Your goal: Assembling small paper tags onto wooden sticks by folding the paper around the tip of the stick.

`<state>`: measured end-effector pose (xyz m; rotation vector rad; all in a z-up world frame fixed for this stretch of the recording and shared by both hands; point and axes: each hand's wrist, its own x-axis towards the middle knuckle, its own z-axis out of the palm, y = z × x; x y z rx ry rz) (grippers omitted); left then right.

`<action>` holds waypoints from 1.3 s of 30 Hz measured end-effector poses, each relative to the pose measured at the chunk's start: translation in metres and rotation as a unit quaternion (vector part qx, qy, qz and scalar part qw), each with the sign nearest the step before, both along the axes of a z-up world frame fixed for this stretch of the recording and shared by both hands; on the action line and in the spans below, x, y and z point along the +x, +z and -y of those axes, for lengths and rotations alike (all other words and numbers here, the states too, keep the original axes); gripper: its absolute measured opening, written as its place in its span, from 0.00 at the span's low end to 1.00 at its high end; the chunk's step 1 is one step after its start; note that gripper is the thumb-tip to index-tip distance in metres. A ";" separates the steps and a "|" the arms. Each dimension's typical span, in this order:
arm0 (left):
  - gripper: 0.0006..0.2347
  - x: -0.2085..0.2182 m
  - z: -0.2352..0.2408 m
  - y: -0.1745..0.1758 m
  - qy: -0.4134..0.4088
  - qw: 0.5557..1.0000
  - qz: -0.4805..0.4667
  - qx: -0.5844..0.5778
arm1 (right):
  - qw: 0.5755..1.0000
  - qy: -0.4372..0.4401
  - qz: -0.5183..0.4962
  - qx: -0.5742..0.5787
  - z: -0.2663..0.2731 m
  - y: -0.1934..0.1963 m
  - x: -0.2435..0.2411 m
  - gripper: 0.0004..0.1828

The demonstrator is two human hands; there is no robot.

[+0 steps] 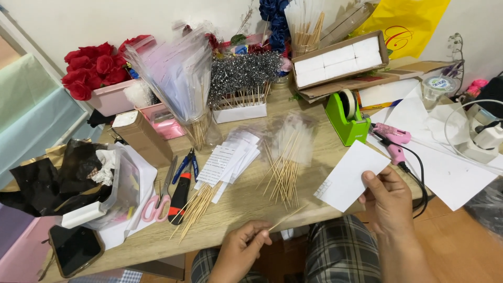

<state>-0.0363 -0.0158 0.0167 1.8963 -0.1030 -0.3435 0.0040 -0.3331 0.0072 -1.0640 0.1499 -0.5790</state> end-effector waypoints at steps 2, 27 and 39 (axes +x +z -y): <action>0.12 0.005 -0.003 -0.008 0.020 0.990 0.049 0.131 | 0.998 -0.012 -0.005 -0.056 0.000 0.008 -0.003 0.17; 0.18 0.002 -0.023 -0.002 0.136 0.980 0.091 0.110 | 0.975 -0.074 0.047 -0.205 0.010 -0.001 -0.002 0.08; 0.13 -0.007 -0.017 -0.010 0.104 0.876 0.433 0.184 | 0.983 -0.044 -0.013 -0.180 0.009 -0.004 -0.005 0.10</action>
